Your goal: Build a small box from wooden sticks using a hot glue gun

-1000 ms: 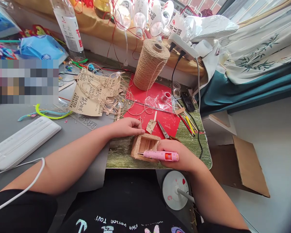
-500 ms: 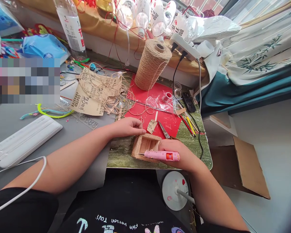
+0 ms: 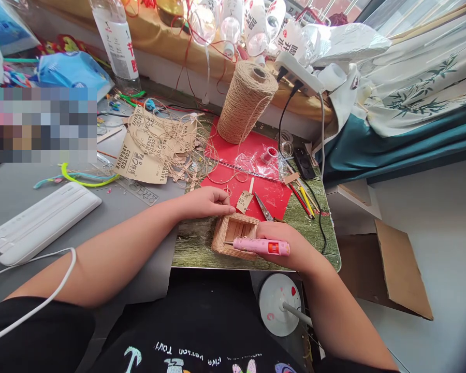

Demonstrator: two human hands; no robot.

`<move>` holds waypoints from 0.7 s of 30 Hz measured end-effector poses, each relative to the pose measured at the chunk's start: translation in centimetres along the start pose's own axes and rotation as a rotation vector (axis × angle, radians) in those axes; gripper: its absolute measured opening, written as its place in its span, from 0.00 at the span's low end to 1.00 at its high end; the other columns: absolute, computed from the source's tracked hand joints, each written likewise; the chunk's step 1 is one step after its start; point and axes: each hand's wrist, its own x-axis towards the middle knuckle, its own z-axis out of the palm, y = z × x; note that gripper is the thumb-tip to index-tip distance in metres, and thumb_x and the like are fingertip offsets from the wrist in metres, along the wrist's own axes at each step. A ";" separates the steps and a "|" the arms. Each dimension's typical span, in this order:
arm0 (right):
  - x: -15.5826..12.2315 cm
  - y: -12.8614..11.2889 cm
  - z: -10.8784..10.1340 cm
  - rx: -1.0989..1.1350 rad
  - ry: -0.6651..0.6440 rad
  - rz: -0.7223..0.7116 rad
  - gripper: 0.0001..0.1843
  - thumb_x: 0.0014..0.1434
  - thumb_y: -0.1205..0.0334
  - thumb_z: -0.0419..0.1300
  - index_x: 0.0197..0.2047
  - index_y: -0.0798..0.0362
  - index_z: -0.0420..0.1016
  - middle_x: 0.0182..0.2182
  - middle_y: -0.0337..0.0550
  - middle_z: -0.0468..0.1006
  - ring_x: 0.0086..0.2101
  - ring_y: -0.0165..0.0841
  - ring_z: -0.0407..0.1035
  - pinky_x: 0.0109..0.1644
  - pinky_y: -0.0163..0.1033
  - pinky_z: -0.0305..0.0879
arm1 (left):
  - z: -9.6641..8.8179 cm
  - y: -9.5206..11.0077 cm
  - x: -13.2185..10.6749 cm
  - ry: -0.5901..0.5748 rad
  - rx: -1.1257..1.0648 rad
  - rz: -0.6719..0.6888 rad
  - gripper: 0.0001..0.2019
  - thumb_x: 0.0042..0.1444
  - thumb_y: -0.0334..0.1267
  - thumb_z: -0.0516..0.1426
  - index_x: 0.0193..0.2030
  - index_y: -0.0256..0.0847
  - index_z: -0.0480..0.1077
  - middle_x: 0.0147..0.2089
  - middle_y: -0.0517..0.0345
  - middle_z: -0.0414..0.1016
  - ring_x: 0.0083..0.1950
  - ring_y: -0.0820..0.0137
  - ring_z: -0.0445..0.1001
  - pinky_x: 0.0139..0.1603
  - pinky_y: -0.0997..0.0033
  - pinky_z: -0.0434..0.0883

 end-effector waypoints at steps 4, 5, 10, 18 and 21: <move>-0.3 0.4 0.1 -0.159 -0.040 -0.018 0.15 0.74 0.62 0.55 0.53 0.43 0.83 0.32 0.39 0.78 0.33 0.31 0.71 0.37 0.35 0.64 | 0.1 0.0 0.0 0.009 0.005 -0.006 0.23 0.60 0.59 0.62 0.28 0.41 0.65 0.27 0.65 0.60 0.30 0.73 0.58 0.31 0.72 0.56; -0.3 0.4 0.1 -0.177 -0.035 -0.014 0.14 0.74 0.62 0.55 0.52 0.44 0.83 0.31 0.39 0.78 0.32 0.31 0.70 0.36 0.35 0.63 | 0.0 0.0 0.0 0.011 0.008 -0.006 0.23 0.60 0.59 0.61 0.28 0.41 0.64 0.27 0.65 0.60 0.30 0.73 0.58 0.31 0.72 0.56; -0.1 -0.1 -0.1 -0.021 -0.007 0.019 0.12 0.74 0.60 0.56 0.48 0.46 0.83 0.36 0.41 0.82 0.35 0.31 0.73 0.40 0.36 0.68 | -0.1 0.2 -0.1 0.006 0.017 -0.008 0.24 0.60 0.59 0.61 0.28 0.41 0.64 0.27 0.65 0.60 0.30 0.73 0.58 0.32 0.72 0.56; -0.3 0.3 0.1 -0.093 0.013 0.040 0.12 0.73 0.60 0.57 0.42 0.49 0.82 0.30 0.40 0.78 0.31 0.31 0.70 0.35 0.36 0.64 | 0.0 0.0 0.0 0.005 0.020 -0.011 0.23 0.60 0.60 0.61 0.29 0.41 0.66 0.28 0.65 0.62 0.30 0.73 0.59 0.32 0.73 0.57; -0.3 0.3 0.1 -0.090 0.023 0.034 0.11 0.73 0.60 0.57 0.41 0.49 0.81 0.30 0.40 0.77 0.31 0.31 0.69 0.36 0.36 0.63 | 0.0 0.0 0.0 0.008 0.020 -0.015 0.23 0.59 0.60 0.62 0.29 0.41 0.66 0.27 0.65 0.62 0.30 0.73 0.59 0.32 0.72 0.57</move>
